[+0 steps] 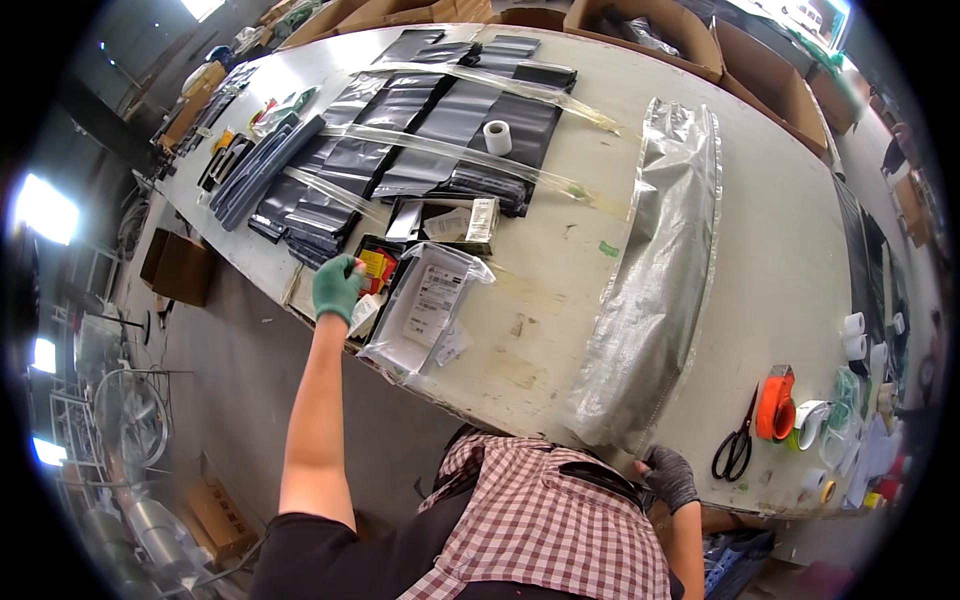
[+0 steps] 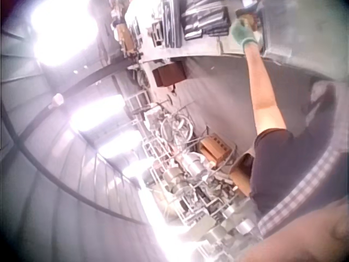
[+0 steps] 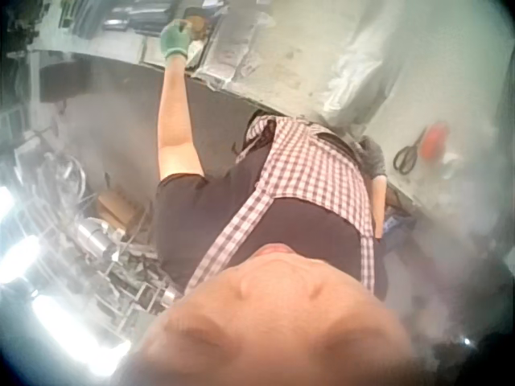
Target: The person wraps a component in a protective silver bag, secures it with a label and tape, then places the finished package into a cardboard box.
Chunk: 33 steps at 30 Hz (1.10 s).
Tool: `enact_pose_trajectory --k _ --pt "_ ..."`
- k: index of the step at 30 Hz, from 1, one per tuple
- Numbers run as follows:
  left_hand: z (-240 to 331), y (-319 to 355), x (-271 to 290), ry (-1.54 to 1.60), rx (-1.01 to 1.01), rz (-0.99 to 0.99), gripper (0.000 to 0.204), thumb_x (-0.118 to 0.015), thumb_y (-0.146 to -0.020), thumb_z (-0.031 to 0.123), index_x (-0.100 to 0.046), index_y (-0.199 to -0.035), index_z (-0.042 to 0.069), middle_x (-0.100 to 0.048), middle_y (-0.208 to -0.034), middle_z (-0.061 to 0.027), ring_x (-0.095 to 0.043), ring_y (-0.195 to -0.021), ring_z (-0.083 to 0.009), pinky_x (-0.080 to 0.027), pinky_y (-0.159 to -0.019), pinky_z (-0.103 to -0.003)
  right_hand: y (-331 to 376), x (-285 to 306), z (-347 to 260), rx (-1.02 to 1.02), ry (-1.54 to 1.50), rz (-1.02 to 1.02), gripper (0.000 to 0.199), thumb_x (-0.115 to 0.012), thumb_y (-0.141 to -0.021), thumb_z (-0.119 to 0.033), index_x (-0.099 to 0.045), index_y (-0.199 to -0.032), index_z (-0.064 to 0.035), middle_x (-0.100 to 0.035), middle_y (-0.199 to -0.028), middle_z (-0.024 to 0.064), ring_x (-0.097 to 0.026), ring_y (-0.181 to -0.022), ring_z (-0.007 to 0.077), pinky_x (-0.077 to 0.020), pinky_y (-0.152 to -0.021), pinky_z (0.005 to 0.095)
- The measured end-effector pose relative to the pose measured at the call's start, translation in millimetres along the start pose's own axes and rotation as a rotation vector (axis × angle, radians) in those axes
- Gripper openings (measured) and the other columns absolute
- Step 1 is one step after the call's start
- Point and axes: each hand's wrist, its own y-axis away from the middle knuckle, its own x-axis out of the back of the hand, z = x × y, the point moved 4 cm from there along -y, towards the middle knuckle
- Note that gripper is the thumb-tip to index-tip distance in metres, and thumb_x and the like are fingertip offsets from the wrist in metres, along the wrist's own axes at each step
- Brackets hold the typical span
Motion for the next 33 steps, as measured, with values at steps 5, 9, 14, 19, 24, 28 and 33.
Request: enact_pose_trajectory --k 5,9,14,19,24,28,33 --pt "-40.6 -25.5 -80.4 -0.472 0.176 -0.182 0.037 -0.072 -0.077 0.040 -0.067 -0.088 0.005 -0.066 -0.093 -0.0181 -0.064 -0.089 -0.0350 -0.051 -0.078 -0.044 -15.8 14.2 -21.3 0.100 -0.040 0.094 0.029 -0.072 -0.078 -0.031 -0.061 -0.082 -0.0052 -0.063 -0.078 0.0155 -0.063 -0.075 0.0328 -0.0498 -0.069 0.0407" --pt "-62.4 -19.3 -93.1 -0.404 0.118 -0.088 0.026 -0.067 -0.083 0.032 -0.066 -0.088 0.007 -0.063 -0.092 -0.0156 -0.062 -0.089 -0.0337 -0.051 -0.077 -0.043 -1.8 20.3 -9.5 0.168 -0.121 0.199 0.026 -0.073 -0.078 -0.025 -0.060 -0.083 -0.0033 -0.063 -0.077 0.0144 -0.064 -0.074 0.0295 -0.0511 -0.069 0.0375" --pt "-49.2 -13.9 -96.6 -0.480 0.084 -0.053 0.026 -0.066 -0.084 0.032 -0.063 -0.090 0.007 -0.062 -0.092 -0.0149 -0.062 -0.090 -0.0330 -0.050 -0.076 -0.044 17.8 9.0 -4.4 0.079 -0.355 0.284 0.021 -0.071 -0.082 -0.019 -0.063 -0.091 -0.0018 -0.067 -0.083 0.0128 -0.067 -0.079 0.0244 -0.0527 -0.073 0.0339" --pt "-41.6 -17.1 -100.6 -0.517 0.026 -0.078 0.020 -0.062 -0.085 0.029 -0.063 -0.085 0.008 -0.063 -0.088 -0.0129 -0.064 -0.083 -0.0315 -0.053 -0.072 -0.042 23.4 16.1 -22.2 0.141 -0.377 0.325 0.019 -0.068 -0.086 -0.017 -0.064 -0.096 -0.0013 -0.067 -0.085 0.0126 -0.068 -0.080 0.0227 -0.0527 -0.075 0.0332" --pt "-31.6 -14.9 -95.7 -0.454 -0.004 0.093 0.012 -0.063 -0.081 0.022 -0.061 -0.081 0.011 -0.063 -0.085 -0.0116 -0.063 -0.078 -0.0308 -0.052 -0.071 -0.041 24.2 25.4 -32.1 0.159 -0.335 0.342 0.019 -0.066 -0.087 -0.017 -0.063 -0.095 -0.0002 -0.067 -0.083 0.0124 -0.067 -0.078 0.0221 -0.0522 -0.074 0.0319" --pt "-43.8 -11.5 -84.9 -0.197 0.048 0.155 0.015 -0.069 -0.080 0.021 -0.060 -0.080 0.009 -0.062 -0.083 -0.0118 -0.061 -0.074 -0.0323 -0.049 -0.069 -0.042 23.4 19.8 -29.5 0.191 -0.327 0.287 0.019 -0.066 -0.086 -0.016 -0.063 -0.095 0.0006 -0.067 -0.083 0.0123 -0.067 -0.078 0.0231 -0.0517 -0.072 0.0320" --pt "27.0 2.6 -22.7 0.285 -0.096 0.391 0.017 -0.069 -0.087 0.020 -0.061 -0.079 0.006 -0.061 -0.070 -0.0061 -0.058 -0.062 -0.0207 -0.046 -0.058 -0.034 31.9 62.6 -65.3 0.168 0.044 0.458 0.025 -0.068 -0.084 -0.019 -0.063 -0.102 -0.0025 -0.066 -0.091 0.0139 -0.065 -0.088 0.0280 -0.0506 -0.080 0.0358"
